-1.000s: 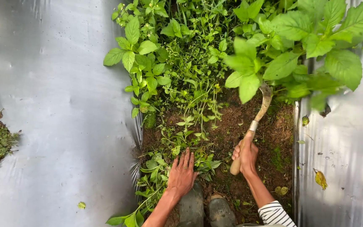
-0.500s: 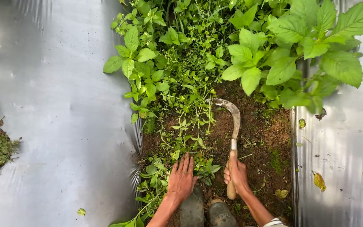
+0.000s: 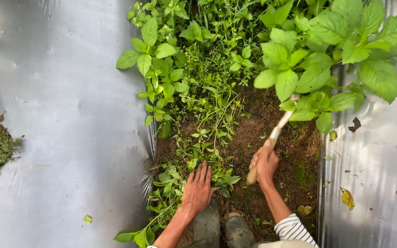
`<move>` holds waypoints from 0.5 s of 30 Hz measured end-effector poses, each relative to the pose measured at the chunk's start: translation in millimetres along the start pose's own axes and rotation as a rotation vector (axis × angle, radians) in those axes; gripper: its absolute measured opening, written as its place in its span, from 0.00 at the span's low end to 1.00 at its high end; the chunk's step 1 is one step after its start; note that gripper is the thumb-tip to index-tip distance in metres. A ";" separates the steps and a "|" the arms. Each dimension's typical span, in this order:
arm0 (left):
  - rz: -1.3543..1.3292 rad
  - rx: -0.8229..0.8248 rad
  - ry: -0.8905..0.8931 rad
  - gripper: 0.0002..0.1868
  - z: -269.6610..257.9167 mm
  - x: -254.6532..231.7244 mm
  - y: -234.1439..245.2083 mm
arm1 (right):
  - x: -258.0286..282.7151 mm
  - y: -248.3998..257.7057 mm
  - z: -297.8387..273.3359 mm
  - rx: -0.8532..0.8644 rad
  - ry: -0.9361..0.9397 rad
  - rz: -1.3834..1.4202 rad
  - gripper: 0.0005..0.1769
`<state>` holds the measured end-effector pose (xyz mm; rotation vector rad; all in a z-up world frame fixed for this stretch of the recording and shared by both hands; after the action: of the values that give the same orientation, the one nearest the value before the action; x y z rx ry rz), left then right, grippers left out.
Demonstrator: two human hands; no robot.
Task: Weeding a garden bed using a sickle and hands to clear unwanted plants.
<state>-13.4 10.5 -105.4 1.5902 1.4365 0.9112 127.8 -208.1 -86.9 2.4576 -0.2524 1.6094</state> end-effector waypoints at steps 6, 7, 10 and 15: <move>-0.048 0.149 0.014 0.40 2.6 -0.4 0.5 | -49.8 11.3 -52.3 0.201 -0.252 -0.085 0.29; -0.056 0.151 0.024 0.40 3.9 -0.3 0.9 | -49.8 11.2 -45.5 0.211 -0.254 -0.093 0.29; -0.055 0.125 0.015 0.40 -3.1 -0.8 -0.5 | -40.8 8.6 -26.7 0.126 -0.122 -0.061 0.30; -0.031 0.088 0.026 0.42 1.6 -2.9 -3.9 | -21.1 -2.2 -28.1 0.303 -0.310 -0.165 0.34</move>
<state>-13.9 7.7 -109.6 1.6209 1.5337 0.8639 95.2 -198.1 -95.4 2.8649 0.1623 1.2748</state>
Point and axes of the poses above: each hand's wrist, its own z-axis towards the middle knuckle, its own y-axis out of the back of the hand, x = y × z, the point moved 4 cm from there along z, towards the middle knuckle, and after that the axes turned 9 degrees about y, right-handed, at the moved point
